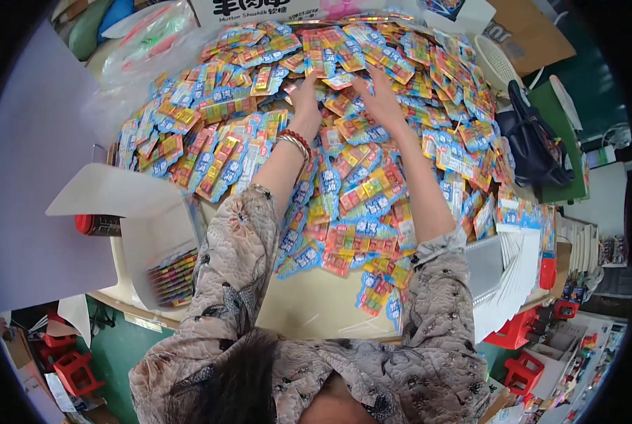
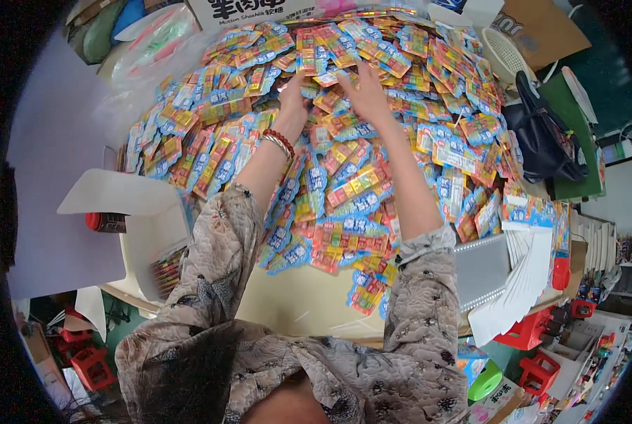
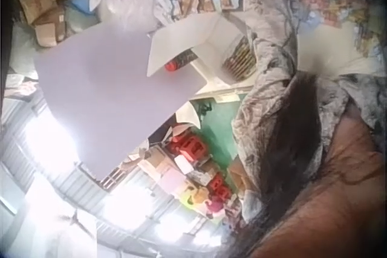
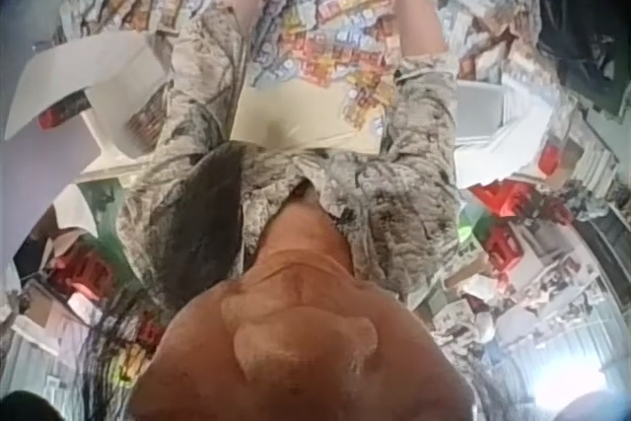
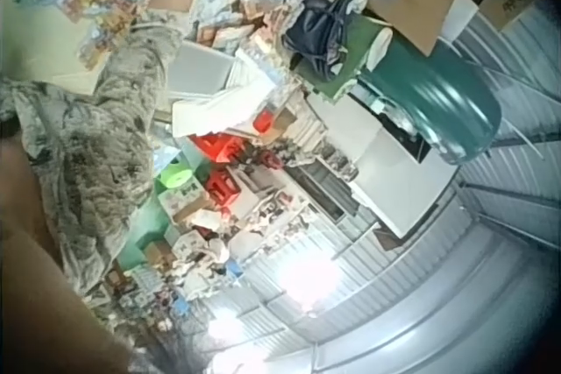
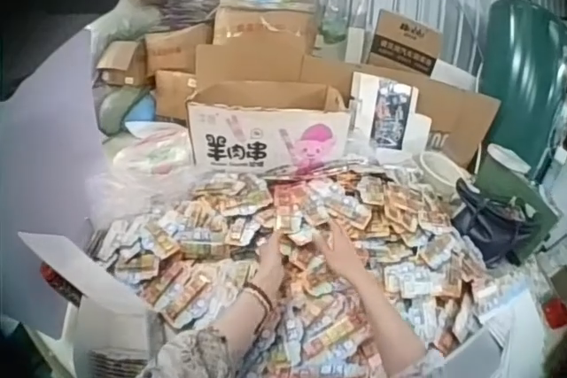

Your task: The person sorts and packs individual colorful snack packets into cardboard display boxes by hand on a factory workbench.

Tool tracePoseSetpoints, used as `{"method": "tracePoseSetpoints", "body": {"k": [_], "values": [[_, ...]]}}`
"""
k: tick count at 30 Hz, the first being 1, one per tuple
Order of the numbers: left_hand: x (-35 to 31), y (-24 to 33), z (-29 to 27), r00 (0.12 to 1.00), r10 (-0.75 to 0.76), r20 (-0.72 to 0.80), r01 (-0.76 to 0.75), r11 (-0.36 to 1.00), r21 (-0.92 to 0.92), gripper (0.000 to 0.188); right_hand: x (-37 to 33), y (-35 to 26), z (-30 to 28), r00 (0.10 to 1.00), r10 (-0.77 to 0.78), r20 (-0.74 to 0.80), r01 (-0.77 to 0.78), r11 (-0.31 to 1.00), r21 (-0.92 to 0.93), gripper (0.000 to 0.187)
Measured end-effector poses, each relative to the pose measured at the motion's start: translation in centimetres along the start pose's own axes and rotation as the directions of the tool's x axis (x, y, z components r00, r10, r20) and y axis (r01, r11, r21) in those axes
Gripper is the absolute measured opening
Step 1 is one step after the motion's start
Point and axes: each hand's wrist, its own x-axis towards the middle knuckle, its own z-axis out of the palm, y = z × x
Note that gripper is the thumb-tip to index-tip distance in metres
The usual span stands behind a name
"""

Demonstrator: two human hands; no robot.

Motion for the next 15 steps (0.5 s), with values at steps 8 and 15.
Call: {"method": "tracePoseSetpoints", "body": {"k": [8,15], "values": [[2.0,3.2,1.1,0.968,-0.073,0.240,0.082,0.996,-0.026,0.082,6.9,3.4,3.7,0.996,0.013,0.091,-0.009,0.999,-0.053,0.067],[6.4,1.8,3.9,0.995,0.079,-0.055,-0.074,0.992,0.098,0.058,5.3,0.8,5.9,0.994,-0.007,0.111,0.035,0.968,-0.250,0.063]]}}
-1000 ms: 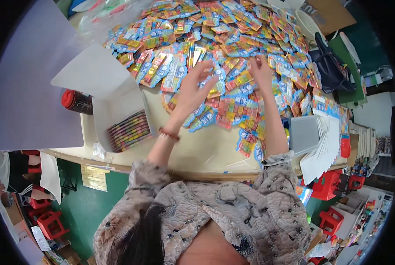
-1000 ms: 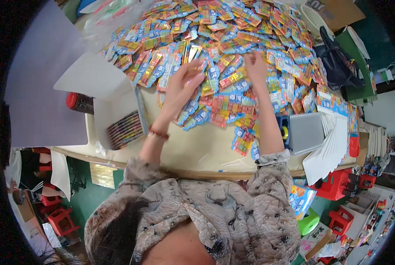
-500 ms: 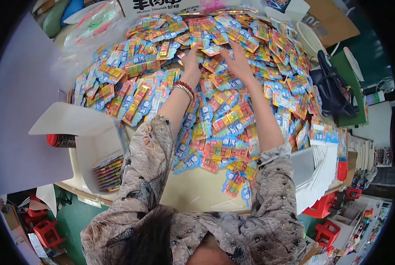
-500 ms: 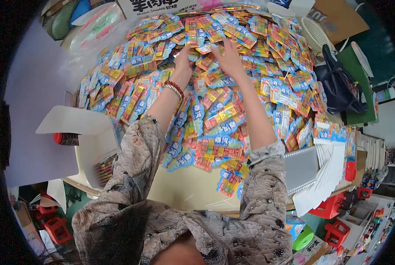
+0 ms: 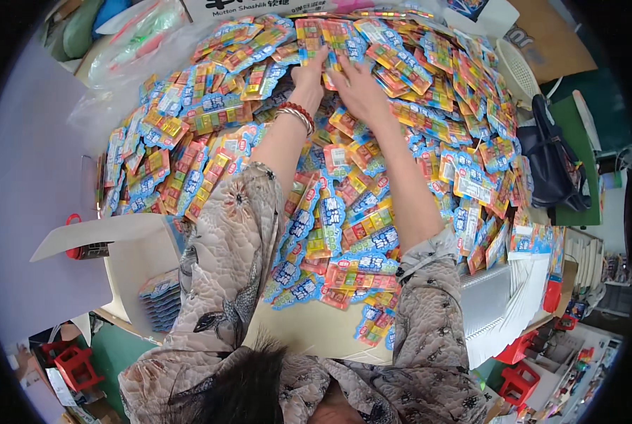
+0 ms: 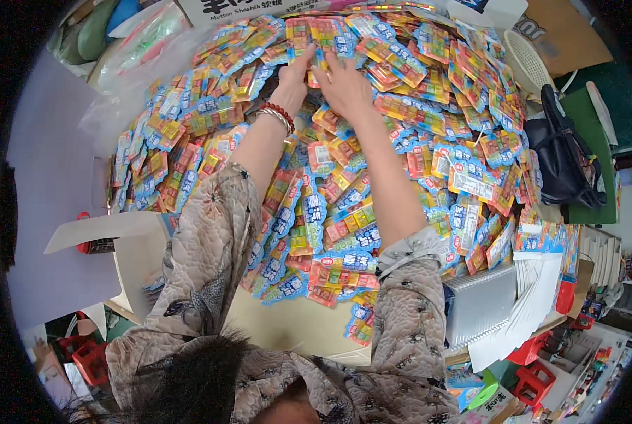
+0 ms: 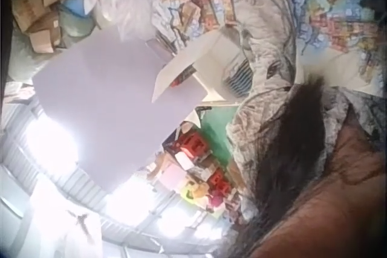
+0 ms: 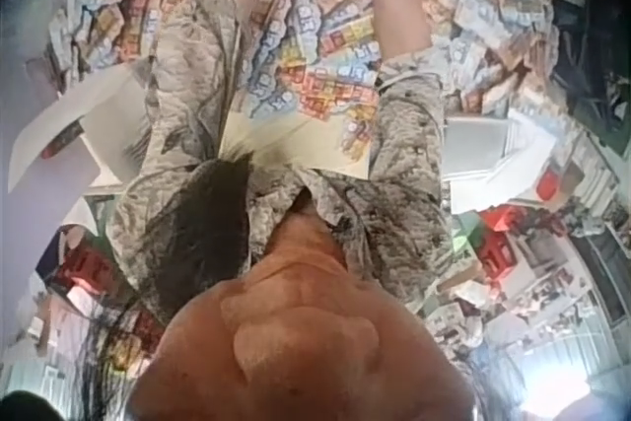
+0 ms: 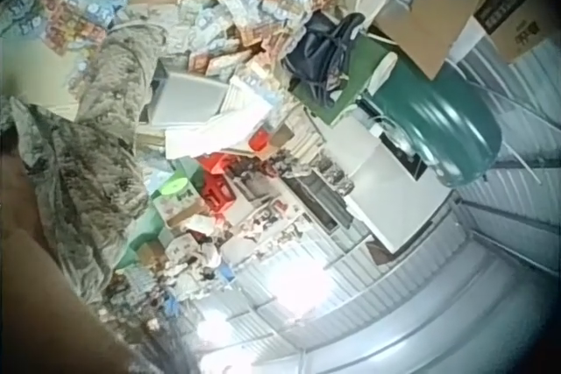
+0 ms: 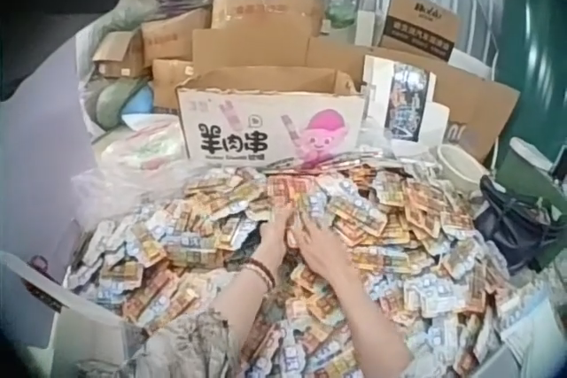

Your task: The person sorts and packs individual colorful snack packets into cardboard display boxes by hand on a factory workbench.

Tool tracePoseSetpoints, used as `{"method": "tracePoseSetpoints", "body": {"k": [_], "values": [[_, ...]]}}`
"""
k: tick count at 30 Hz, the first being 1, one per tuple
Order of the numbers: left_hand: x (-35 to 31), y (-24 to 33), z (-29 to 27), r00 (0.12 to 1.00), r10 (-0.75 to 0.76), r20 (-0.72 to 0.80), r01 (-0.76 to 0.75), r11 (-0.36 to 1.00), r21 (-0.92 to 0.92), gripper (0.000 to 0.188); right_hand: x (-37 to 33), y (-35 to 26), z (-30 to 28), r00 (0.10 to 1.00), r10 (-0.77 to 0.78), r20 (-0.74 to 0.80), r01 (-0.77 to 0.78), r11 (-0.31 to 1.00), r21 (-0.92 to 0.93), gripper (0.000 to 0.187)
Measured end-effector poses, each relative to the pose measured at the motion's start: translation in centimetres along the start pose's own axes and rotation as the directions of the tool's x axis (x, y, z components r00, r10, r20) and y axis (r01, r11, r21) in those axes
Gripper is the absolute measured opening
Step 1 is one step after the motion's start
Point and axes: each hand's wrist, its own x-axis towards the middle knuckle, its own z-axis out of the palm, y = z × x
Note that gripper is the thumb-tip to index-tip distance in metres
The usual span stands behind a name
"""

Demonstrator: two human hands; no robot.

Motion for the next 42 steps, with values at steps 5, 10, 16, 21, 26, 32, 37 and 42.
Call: {"method": "tracePoseSetpoints", "body": {"k": [5,10,16,21,26,32,37,42], "values": [[0.1,-1.3,-0.5,0.983,0.182,-0.038,-0.183,0.983,-0.026,0.024,-1.4,-1.4,0.6,0.995,-0.025,-0.096,0.014,0.992,-0.122,0.065],[-6.0,-0.6,-2.6,0.982,0.171,0.075,-0.174,0.984,0.032,0.014,-5.5,-2.4,-0.4,0.993,-0.057,-0.107,0.040,0.987,-0.154,0.061],[-14.8,2.2,-7.3,0.979,0.186,0.086,-0.183,0.982,-0.039,0.021,-13.7,-7.9,-2.9,0.990,-0.080,-0.114,0.078,0.997,-0.023,0.063],[-22.9,3.3,-10.9,0.983,0.165,0.074,-0.154,0.978,-0.138,0.025,-20.4,-11.4,-2.9,0.974,-0.109,-0.198,0.133,0.985,0.113,0.063],[-27.5,3.2,-15.6,0.989,0.145,0.038,-0.136,0.976,-0.169,0.013,-26.0,-14.6,-2.1,0.955,-0.179,-0.237,0.231,0.950,0.211,0.064],[-33.1,2.1,-20.0,0.994,0.092,-0.054,-0.105,0.932,-0.348,0.012,-31.6,-16.0,-0.3,0.977,-0.145,-0.159,0.191,0.925,0.327,0.054],[-32.1,-0.5,-23.6,0.991,-0.063,-0.120,0.010,0.917,-0.399,0.018,-33.2,-16.5,0.5,0.988,-0.156,-0.018,0.155,0.949,0.275,0.050],[-32.3,-1.1,-24.2,0.999,-0.041,0.005,0.038,0.875,-0.483,0.024,-31.9,-14.7,-0.6,0.882,0.425,-0.203,-0.140,0.648,0.749,0.051]]}}
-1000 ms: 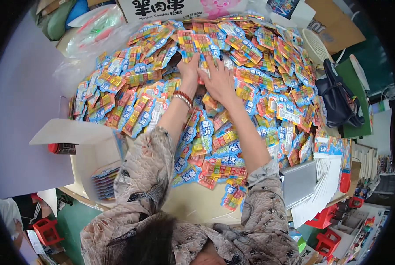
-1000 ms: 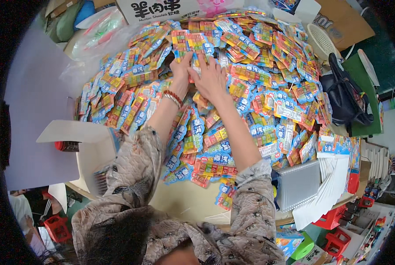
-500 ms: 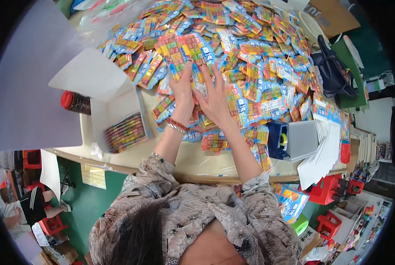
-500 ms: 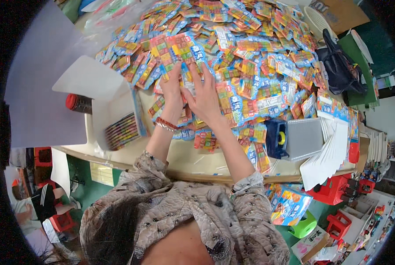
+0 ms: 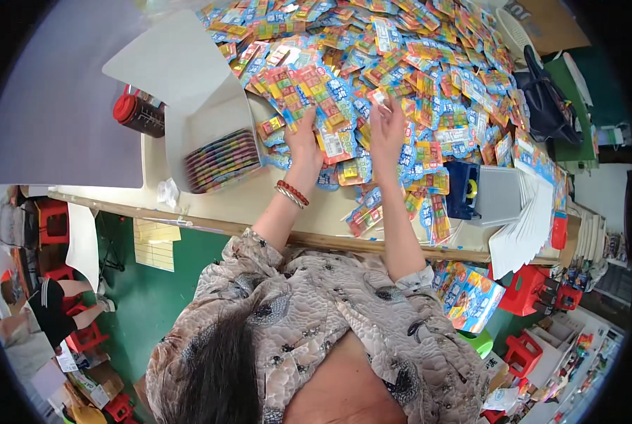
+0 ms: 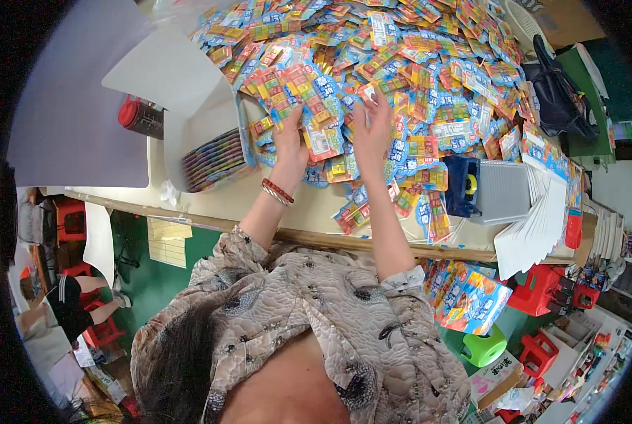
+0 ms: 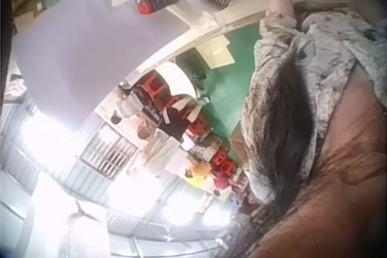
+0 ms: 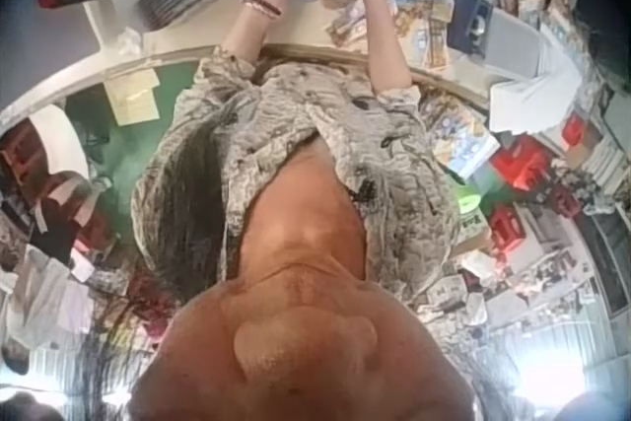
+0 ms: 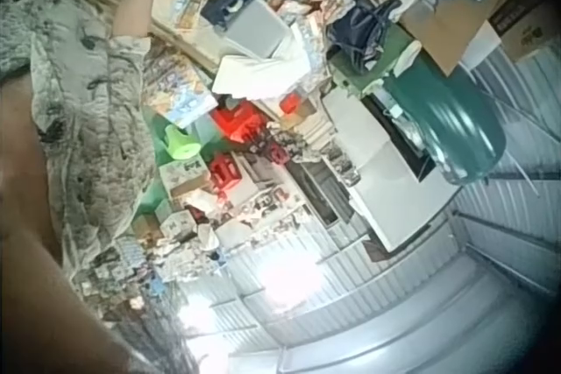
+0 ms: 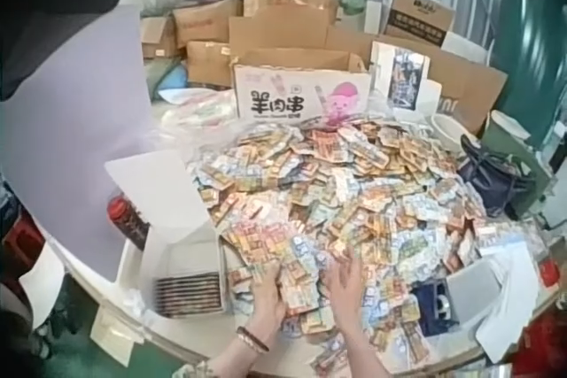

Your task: The person sorts and packs individual colorful snack packets into cardboard display boxes by hand on a factory workbench.

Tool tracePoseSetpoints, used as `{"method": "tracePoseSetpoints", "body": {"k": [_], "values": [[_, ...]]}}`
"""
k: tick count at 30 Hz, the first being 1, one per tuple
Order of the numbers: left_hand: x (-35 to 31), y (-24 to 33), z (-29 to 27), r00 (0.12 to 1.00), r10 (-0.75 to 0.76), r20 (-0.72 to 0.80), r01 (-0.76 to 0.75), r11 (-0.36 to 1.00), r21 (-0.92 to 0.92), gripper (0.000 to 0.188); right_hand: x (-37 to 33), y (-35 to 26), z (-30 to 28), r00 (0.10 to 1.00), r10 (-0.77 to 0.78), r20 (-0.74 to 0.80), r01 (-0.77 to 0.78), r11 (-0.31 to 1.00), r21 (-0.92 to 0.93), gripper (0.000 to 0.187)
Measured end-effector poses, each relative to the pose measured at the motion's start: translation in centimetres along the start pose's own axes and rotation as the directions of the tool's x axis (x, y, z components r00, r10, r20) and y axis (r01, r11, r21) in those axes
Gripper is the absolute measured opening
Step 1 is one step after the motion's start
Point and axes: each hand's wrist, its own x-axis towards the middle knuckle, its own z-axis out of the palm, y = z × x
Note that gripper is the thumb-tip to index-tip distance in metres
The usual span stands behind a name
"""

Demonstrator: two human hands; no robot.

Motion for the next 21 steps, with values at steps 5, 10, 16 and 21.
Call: {"method": "tracePoseSetpoints", "body": {"k": [5,10,16,21], "values": [[-0.7,0.6,0.6,1.000,-0.008,0.001,0.008,1.000,0.015,0.020,1.3,-0.1,-0.2,0.947,-0.056,0.317,0.190,0.891,-0.411,0.069],[-2.9,1.0,1.1,1.000,-0.021,-0.006,0.021,1.000,0.022,0.013,-0.6,-3.6,1.0,0.936,0.097,0.339,-0.035,0.983,-0.182,0.087],[-2.3,-0.5,-2.2,0.982,-0.078,0.170,0.040,0.976,0.214,0.014,1.6,-0.6,2.1,0.932,0.129,0.338,-0.002,0.937,-0.350,0.092],[-1.9,-0.1,-3.3,0.949,-0.199,0.245,0.148,0.966,0.211,0.025,4.4,-0.2,2.7,0.877,0.213,0.430,-0.101,0.958,-0.268,0.062]]}}
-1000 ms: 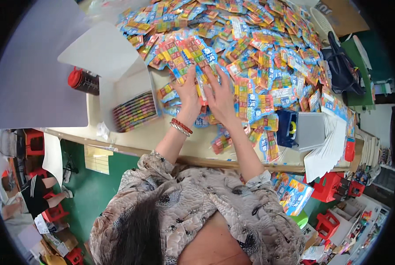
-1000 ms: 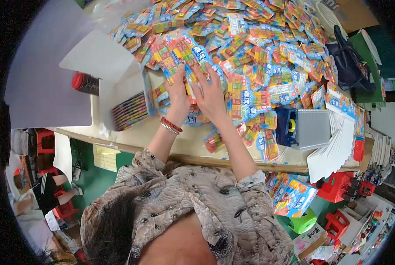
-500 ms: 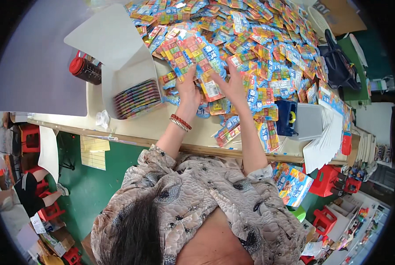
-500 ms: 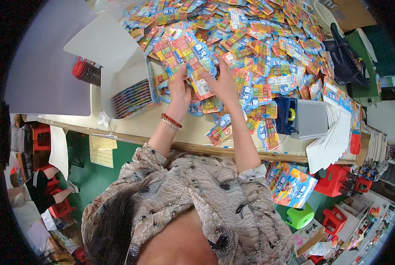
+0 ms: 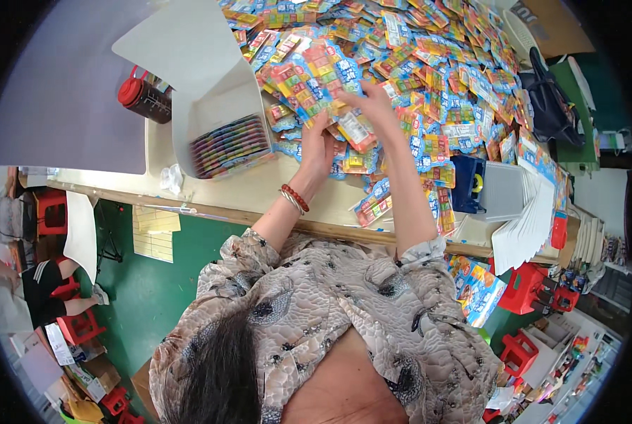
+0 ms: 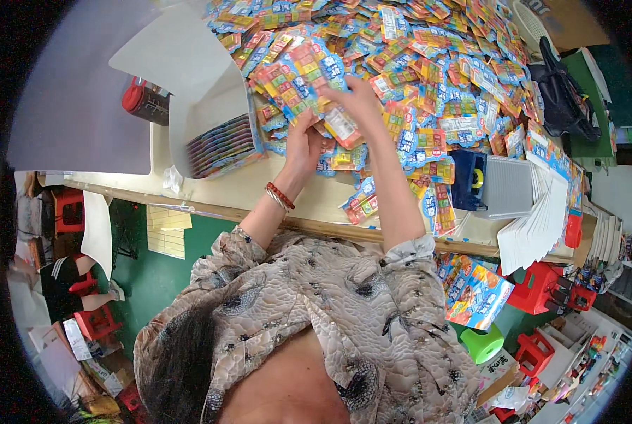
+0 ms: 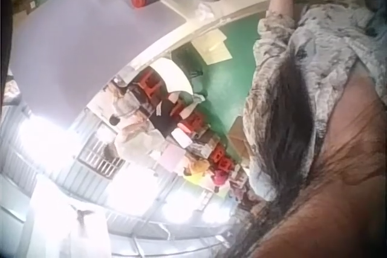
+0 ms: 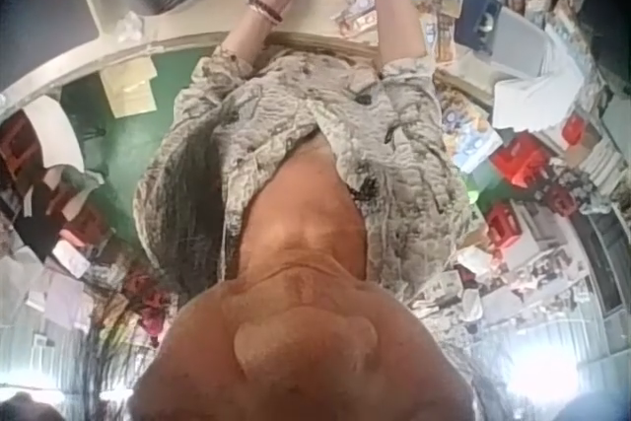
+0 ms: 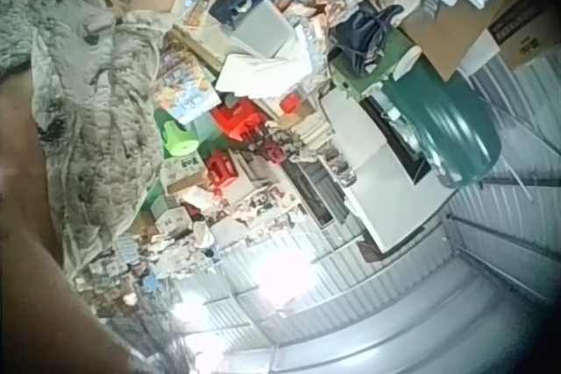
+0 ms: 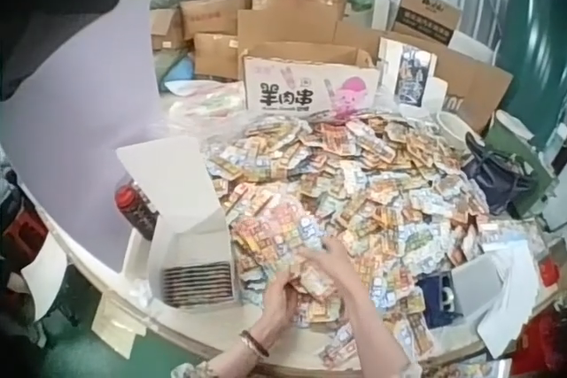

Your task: The person sorts and packs individual colorful snack packets into cardboard display boxes by hand on a factory workbench.

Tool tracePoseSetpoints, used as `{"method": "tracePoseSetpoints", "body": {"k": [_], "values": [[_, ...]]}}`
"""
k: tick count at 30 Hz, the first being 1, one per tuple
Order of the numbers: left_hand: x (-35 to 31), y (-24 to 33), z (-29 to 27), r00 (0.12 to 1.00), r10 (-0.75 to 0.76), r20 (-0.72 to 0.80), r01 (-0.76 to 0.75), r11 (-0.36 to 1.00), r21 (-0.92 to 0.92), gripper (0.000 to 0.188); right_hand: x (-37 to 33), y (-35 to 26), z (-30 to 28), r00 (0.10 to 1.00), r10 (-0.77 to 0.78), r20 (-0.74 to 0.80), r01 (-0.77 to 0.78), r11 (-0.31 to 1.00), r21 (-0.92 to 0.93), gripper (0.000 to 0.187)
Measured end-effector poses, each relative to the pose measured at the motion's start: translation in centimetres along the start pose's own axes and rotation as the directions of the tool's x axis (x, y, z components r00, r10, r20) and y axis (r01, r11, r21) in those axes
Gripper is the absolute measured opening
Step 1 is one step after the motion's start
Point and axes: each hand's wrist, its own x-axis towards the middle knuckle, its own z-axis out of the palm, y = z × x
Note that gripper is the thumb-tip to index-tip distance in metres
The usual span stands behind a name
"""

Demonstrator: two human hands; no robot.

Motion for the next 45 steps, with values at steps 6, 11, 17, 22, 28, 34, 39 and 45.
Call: {"method": "tracePoseSetpoints", "body": {"k": [6,11,17,22,28,34,39,45], "values": [[-0.3,1.0,0.6,0.994,0.031,-0.105,-0.062,0.949,-0.308,0.036,-0.9,-3.0,-3.7,0.981,0.181,0.070,-0.193,0.949,0.248,0.036],[0.4,0.8,0.3,0.983,0.085,-0.160,-0.136,0.932,-0.337,0.027,0.7,-1.4,-5.4,0.989,0.148,0.032,-0.151,0.965,0.214,0.055],[0.6,2.1,0.2,0.976,0.082,-0.202,-0.138,0.949,-0.284,0.030,1.9,-3.6,-4.6,0.994,-0.109,-0.008,0.109,0.994,0.004,0.070],[1.2,1.6,-0.2,0.947,0.102,-0.306,-0.166,0.967,-0.192,0.045,3.4,-5.2,-3.9,0.996,-0.048,0.072,0.072,0.923,-0.379,0.076],[0.1,2.3,1.7,0.930,0.147,-0.337,-0.176,0.983,-0.058,0.046,3.4,-4.0,-3.8,0.985,0.096,0.145,-0.142,0.925,0.353,0.071],[0.4,1.6,1.5,0.983,0.060,-0.172,-0.098,0.970,-0.224,0.050,3.6,-3.1,-2.2,0.922,0.082,0.379,-0.117,0.991,0.071,0.070],[0.9,3.6,2.0,0.994,0.008,-0.113,-0.023,0.990,-0.136,0.050,3.9,-2.2,-1.1,0.898,0.032,0.439,0.007,0.996,-0.087,0.067],[3.2,3.0,1.4,0.975,0.024,-0.223,-0.055,0.990,-0.132,0.037,2.8,-1.6,-1.8,0.808,-0.040,0.588,0.119,0.988,-0.096,0.082]]}}
